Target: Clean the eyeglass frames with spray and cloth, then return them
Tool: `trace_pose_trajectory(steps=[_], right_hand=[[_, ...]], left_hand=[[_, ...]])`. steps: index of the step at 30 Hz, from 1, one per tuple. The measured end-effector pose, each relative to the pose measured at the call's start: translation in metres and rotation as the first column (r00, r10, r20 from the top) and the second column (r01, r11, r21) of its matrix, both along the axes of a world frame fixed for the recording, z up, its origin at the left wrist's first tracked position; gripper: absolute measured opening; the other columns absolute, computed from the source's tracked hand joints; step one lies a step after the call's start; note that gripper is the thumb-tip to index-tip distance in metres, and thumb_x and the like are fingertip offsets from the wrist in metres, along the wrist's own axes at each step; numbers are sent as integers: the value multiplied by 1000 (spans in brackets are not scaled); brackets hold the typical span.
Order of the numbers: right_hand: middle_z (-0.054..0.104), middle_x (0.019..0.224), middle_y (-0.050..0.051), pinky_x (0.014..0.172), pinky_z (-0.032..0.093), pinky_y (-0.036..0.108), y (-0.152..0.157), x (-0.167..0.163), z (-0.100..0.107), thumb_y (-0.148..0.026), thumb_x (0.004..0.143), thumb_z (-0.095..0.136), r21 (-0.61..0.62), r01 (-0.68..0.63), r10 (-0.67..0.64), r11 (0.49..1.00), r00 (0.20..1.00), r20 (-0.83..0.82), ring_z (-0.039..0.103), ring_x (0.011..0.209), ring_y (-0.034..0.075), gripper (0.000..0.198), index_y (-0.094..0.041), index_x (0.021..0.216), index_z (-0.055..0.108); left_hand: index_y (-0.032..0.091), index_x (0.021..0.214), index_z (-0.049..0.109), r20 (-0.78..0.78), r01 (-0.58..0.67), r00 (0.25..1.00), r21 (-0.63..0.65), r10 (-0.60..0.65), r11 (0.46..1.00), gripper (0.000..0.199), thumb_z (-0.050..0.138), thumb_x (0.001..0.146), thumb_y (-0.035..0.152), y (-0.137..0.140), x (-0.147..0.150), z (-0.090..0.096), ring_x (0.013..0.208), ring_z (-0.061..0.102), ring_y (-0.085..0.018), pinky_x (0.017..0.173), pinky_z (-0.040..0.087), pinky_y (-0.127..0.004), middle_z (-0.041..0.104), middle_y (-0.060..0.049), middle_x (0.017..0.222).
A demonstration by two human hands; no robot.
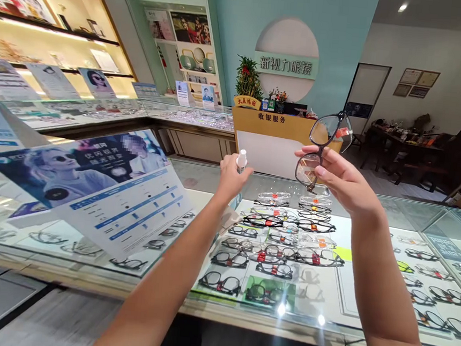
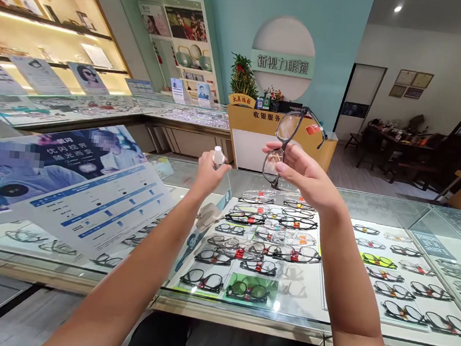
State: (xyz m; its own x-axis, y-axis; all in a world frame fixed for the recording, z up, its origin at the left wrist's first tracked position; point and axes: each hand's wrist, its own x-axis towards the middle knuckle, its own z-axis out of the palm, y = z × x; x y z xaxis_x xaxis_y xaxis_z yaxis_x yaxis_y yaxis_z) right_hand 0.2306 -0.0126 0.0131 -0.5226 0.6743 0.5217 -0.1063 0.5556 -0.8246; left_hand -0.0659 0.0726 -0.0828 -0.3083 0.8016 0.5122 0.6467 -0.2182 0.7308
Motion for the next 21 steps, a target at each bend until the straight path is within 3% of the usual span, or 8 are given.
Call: trace_pose_trajectory(steps=[4,8,14,21], right_hand=[[68,148,9,125,49,47,-1,-1,1,-46,97,76,1,-30,30,1000,1000,-8,63,141,26,42,-28,135,70],[69,147,10,124,50,48,-2,-1,1,-49,97,76,7,-25,25,1000,999,21,63,141,27,45,-28,135,70],[70,145,9,125,50,46,-2,-5,0,-48,97,77,11,-12,11,1000,999,37,65,137,25,43,-27,135,71],[70,144,8,122,52,47,-5,-8,-1,-48,97,76,3,15,-15,1000,999,50,66,134,26,43,-29,135,71]], left_hand=[[25,93,49,-6,-56,998,-156,56,986,18,62,81,21,4,-31,-38,120,59,-33,115,47,-53,62,-10,109],[24,98,51,18,-31,999,-276,37,961,25,68,79,23,8,-49,-61,105,68,-29,104,54,-46,70,-7,104],[23,90,54,20,17,1000,-381,-10,924,28,74,71,20,15,-62,-74,99,72,-28,96,55,-40,76,-7,104],[22,98,57,34,84,996,-398,-77,914,35,77,69,19,13,-62,-78,99,72,-25,93,54,-36,78,-7,108]])
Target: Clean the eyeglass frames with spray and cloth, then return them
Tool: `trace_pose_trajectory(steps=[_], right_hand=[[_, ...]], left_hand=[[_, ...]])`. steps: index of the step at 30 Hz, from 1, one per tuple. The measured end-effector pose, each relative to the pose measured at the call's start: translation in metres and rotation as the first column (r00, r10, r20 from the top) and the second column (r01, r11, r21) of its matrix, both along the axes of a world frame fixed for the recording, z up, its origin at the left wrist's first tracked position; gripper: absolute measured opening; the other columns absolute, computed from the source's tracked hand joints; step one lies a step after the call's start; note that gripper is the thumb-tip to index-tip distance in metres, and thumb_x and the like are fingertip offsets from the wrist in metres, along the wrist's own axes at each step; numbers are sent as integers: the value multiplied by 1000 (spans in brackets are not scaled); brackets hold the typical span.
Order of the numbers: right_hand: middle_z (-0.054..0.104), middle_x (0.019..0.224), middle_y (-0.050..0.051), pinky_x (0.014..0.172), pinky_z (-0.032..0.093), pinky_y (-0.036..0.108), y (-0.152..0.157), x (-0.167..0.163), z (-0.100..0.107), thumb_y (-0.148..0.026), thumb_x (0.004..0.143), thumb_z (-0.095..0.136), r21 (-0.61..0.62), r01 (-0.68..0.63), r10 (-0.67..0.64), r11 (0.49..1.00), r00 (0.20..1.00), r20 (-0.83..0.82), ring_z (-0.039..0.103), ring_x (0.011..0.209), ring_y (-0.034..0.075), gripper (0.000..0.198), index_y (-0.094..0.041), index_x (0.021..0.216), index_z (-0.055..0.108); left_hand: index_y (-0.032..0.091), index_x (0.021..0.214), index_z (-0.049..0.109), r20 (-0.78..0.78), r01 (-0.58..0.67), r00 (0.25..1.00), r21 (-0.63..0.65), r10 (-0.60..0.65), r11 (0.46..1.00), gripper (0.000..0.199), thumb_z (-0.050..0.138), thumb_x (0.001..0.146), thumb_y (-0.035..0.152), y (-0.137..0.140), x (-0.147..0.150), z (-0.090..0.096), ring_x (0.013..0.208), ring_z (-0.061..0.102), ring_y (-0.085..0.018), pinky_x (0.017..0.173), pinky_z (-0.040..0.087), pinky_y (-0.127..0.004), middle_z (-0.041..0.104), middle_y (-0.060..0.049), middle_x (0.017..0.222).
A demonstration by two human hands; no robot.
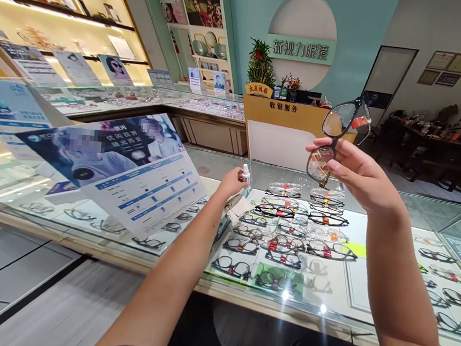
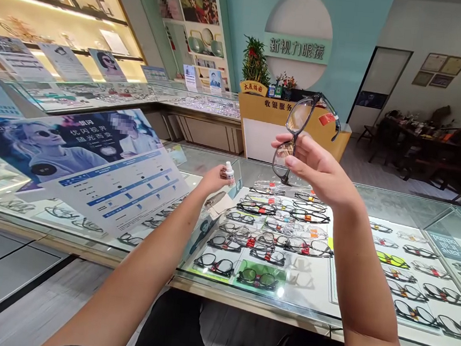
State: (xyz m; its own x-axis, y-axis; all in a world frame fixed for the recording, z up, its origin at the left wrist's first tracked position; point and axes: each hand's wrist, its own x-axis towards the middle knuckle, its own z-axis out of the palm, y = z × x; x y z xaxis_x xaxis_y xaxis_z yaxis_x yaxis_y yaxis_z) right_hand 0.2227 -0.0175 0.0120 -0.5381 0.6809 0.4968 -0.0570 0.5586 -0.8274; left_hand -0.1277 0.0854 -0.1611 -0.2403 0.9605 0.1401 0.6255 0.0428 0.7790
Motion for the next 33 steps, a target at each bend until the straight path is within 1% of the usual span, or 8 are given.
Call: trace_pose_trajectory(steps=[5,8,12,17,24,27,31,33], right_hand=[[71,143,8,122,52,48,-1,0,0,-49,96,76,1,8,-8,1000,1000,16,65,135,27,44,-29,135,71],[70,143,8,122,52,48,-2,0,1,-48,96,77,11,7,-7,1000,1000,-4,66,134,27,42,-29,134,72],[70,141,9,120,53,49,-4,-1,4,-48,96,77,8,4,-4,1000,1000,-9,66,134,28,42,-28,133,73],[71,140,10,120,54,51,-9,-2,6,-47,95,79,9,16,-16,1000,1000,-7,66,135,30,41,-27,130,73],[72,138,7,121,53,51,-13,-3,7,-49,94,80,22,-4,5,1000,1000,-18,65,137,30,39,-30,128,75],[72,138,7,121,54,51,-14,-4,7,-50,94,80,11,-3,3,1000,1000,-3,66,135,30,40,-30,128,75],[72,139,7,121,55,51,-15,-4,7,-51,93,80,-10,-13,13,1000,1000,7,66,136,30,42,-29,129,75],[72,139,8,121,55,50,-16,-4,7,-50,94,80,-11,-21,21,1000,1000,6,65,137,30,41,-29,129,75]], left_hand=[[23,100,54,-27,-66,997,61,67,996,44,84,67,25,-8,-5,18,101,69,-26,92,52,-36,73,-7,107],[24,97,52,-69,-149,985,122,159,981,34,77,78,37,-21,-15,42,95,64,-25,85,49,-35,64,-4,91],[24,70,54,-146,54,988,-42,-60,998,34,75,78,50,-40,-14,63,64,53,-19,62,38,-32,52,1,61],[25,53,56,-164,274,920,-385,-357,881,43,95,45,41,-42,8,49,49,50,-17,53,34,-32,54,2,49],[24,52,59,-145,221,933,-487,-328,845,46,102,37,27,-27,12,17,40,51,-21,53,39,-36,49,3,40],[22,54,59,-130,248,931,-462,-342,852,43,101,50,25,-25,8,9,39,47,-15,50,37,-32,47,6,40],[16,73,63,-146,285,903,-501,-404,817,36,82,94,40,-24,4,7,47,47,-7,51,43,-22,56,7,56],[15,80,64,-148,279,903,-514,-404,811,36,73,102,43,-24,3,10,51,50,-7,53,46,-21,59,6,64]])
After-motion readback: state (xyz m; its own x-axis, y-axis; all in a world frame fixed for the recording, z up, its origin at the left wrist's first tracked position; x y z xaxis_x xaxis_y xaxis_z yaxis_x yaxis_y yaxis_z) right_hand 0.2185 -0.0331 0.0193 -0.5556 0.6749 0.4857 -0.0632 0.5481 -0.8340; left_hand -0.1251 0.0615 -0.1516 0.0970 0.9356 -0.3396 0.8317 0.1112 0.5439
